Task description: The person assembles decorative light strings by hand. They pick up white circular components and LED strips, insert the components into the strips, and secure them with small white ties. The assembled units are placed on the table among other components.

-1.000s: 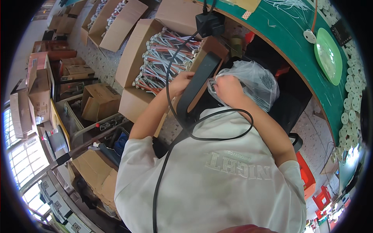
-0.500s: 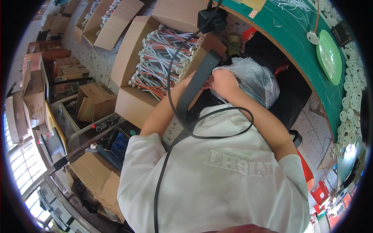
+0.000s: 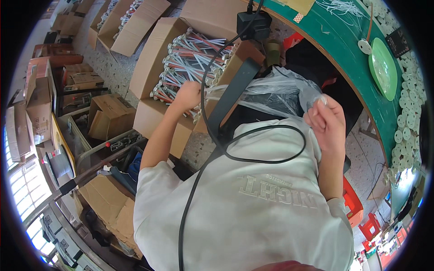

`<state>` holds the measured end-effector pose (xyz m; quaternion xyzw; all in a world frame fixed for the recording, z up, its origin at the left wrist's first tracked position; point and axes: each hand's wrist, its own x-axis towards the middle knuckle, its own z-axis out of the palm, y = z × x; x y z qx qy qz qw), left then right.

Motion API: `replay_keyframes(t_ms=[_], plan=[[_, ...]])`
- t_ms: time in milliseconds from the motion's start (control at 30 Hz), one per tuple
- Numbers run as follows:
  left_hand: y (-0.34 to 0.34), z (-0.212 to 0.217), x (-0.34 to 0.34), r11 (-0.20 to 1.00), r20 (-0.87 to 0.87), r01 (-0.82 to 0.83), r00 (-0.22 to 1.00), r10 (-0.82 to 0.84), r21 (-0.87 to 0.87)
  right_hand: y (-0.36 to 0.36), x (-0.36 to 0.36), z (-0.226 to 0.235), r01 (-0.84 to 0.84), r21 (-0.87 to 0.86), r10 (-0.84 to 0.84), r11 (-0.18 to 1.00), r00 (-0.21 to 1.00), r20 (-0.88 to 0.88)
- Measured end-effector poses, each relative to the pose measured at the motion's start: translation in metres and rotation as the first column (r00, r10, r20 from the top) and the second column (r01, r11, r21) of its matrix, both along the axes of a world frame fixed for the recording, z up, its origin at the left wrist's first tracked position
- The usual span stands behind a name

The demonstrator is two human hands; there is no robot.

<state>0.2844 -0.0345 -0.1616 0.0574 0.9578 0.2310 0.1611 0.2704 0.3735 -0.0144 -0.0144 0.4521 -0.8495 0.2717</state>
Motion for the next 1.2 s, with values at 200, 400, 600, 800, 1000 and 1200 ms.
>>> replay_keyframes(t_ms=[200, 400, 600, 800, 1000, 1200], plan=[[-0.019, 0.034, 0.018, 1.0, 0.0, 0.017, 1.0, -0.017, -0.016, -0.032, -0.009, 0.012, 0.049, 0.074, -0.055, 0.996, 0.995, 0.085], [-0.042, 0.046, 0.027, 0.995, -0.005, -0.029, 1.0, 0.028, -0.096, -0.054, -0.01, 0.012, -0.022, 0.055, 0.011, 0.998, 0.983, 0.181], [-0.069, 0.047, 0.05, 0.968, 0.067, -0.035, 0.996, 0.053, -0.247, -0.079, -0.029, 0.001, -0.1, 0.071, 0.077, 0.992, 0.959, 0.274], [-0.084, 0.086, 0.075, 0.981, -0.137, -0.07, 0.989, 0.046, -0.182, -0.088, -0.024, -0.024, -0.191, 0.059, 0.158, 0.98, 0.921, 0.355], [-0.067, 0.133, 0.087, 0.951, -0.282, -0.171, 0.955, 0.096, -0.256, -0.093, -0.025, -0.042, -0.183, 0.092, 0.145, 0.979, 0.938, 0.316], [-0.072, 0.166, 0.084, 0.941, -0.373, -0.188, 0.925, 0.073, -0.28, -0.115, -0.017, -0.055, -0.295, 0.169, 0.264, 0.94, 0.947, 0.181]])
